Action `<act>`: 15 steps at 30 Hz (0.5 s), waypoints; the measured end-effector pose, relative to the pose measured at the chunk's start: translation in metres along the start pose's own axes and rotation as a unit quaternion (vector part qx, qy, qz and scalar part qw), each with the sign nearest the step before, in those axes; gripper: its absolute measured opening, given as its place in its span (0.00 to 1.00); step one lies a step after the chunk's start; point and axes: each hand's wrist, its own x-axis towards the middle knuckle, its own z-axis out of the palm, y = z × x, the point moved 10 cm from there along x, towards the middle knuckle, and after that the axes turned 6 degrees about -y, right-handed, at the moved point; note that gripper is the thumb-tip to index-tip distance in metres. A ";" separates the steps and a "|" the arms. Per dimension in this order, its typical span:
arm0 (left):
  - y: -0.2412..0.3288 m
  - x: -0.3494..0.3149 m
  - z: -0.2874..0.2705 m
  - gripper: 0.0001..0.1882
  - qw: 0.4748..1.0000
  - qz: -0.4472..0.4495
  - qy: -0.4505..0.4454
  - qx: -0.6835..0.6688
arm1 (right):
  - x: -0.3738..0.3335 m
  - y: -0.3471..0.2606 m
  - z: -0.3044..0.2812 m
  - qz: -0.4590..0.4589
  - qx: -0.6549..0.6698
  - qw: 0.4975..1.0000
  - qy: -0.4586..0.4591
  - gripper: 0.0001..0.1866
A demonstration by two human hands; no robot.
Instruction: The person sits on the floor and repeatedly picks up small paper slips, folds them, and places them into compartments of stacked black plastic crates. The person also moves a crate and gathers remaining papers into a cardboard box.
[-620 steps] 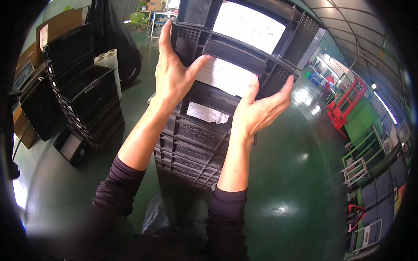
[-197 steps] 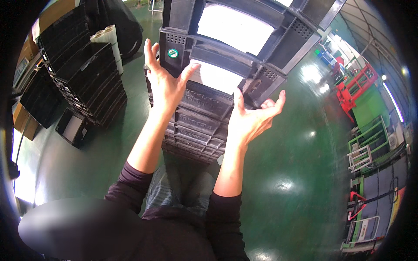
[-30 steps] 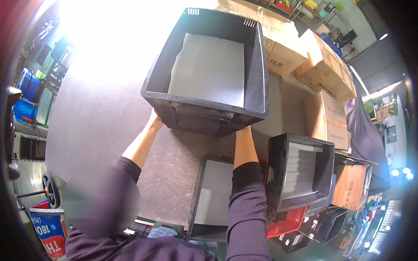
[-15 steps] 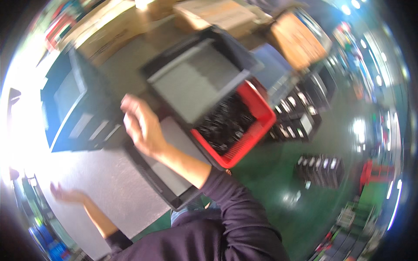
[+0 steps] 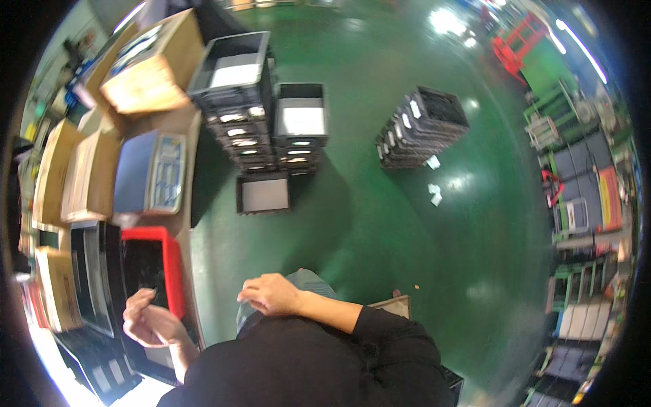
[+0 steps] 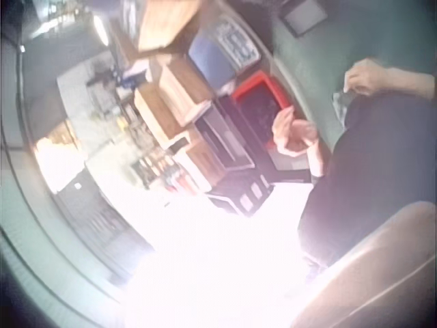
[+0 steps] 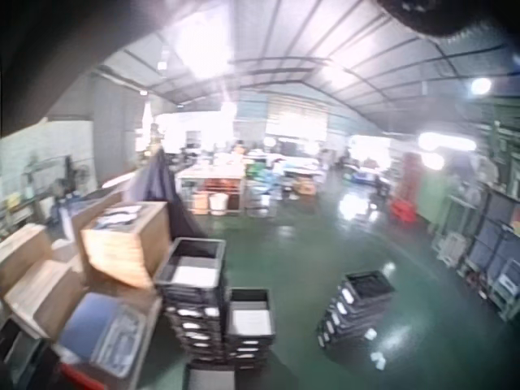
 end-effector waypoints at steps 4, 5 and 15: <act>0.000 0.030 0.182 0.04 0.977 -0.027 -0.102 -0.185 | -0.065 0.046 -0.135 0.112 -0.080 0.980 0.144 0.12; 0.000 0.036 0.223 0.03 0.966 -0.014 -0.123 -0.227 | -0.081 0.059 -0.160 0.150 -0.097 0.970 0.163 0.12; 0.014 0.034 0.608 0.04 0.894 0.027 -0.234 -0.382 | -0.235 0.234 -0.390 0.312 -0.173 0.879 0.315 0.11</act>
